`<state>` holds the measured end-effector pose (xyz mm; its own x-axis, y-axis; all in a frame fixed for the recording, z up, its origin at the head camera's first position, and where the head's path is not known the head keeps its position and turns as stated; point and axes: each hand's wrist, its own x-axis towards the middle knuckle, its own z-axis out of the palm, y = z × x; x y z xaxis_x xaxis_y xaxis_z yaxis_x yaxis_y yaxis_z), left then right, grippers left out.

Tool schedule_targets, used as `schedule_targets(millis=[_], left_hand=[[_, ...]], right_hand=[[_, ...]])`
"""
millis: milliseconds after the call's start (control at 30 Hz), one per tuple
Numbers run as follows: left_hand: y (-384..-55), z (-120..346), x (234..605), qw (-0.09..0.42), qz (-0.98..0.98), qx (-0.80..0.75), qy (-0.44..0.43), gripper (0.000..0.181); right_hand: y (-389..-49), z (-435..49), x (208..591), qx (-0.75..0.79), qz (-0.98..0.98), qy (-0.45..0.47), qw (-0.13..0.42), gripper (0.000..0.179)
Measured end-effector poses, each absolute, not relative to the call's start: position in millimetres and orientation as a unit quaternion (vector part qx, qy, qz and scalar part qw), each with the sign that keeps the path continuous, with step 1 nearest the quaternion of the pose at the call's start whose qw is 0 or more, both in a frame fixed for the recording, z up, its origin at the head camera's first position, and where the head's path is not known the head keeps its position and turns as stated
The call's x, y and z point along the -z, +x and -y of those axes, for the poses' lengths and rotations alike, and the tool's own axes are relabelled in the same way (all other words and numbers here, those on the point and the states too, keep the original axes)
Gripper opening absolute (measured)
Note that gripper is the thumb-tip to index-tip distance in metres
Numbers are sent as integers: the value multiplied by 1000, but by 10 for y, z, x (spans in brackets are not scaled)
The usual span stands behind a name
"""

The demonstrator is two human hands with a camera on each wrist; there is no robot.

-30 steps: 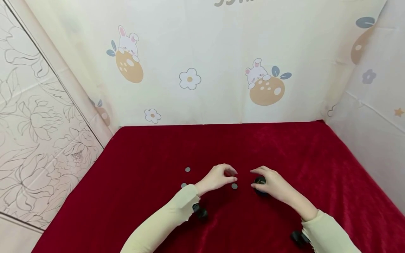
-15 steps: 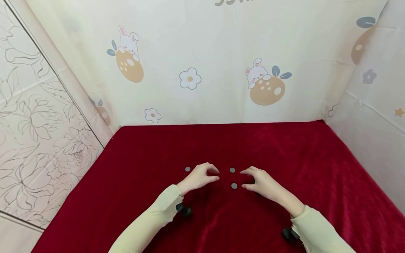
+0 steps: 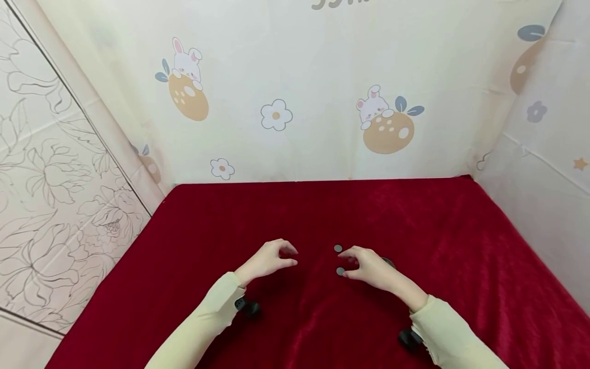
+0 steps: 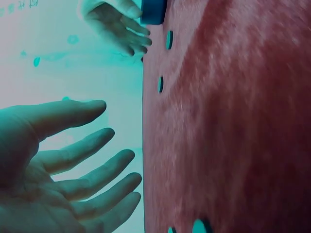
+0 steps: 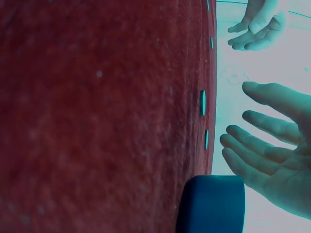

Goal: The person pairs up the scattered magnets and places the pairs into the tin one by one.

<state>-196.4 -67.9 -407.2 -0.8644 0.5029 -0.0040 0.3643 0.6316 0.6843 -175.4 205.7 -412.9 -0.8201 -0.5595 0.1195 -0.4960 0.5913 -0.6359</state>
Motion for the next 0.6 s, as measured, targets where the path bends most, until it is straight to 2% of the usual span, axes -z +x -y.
schedule_targets(millis=[600], left_hand=[[-1928,1055,4124,114,-909,-298,267,26]], right_hand=[[-1824,-1986,4182,347,-881,-311,81,29]])
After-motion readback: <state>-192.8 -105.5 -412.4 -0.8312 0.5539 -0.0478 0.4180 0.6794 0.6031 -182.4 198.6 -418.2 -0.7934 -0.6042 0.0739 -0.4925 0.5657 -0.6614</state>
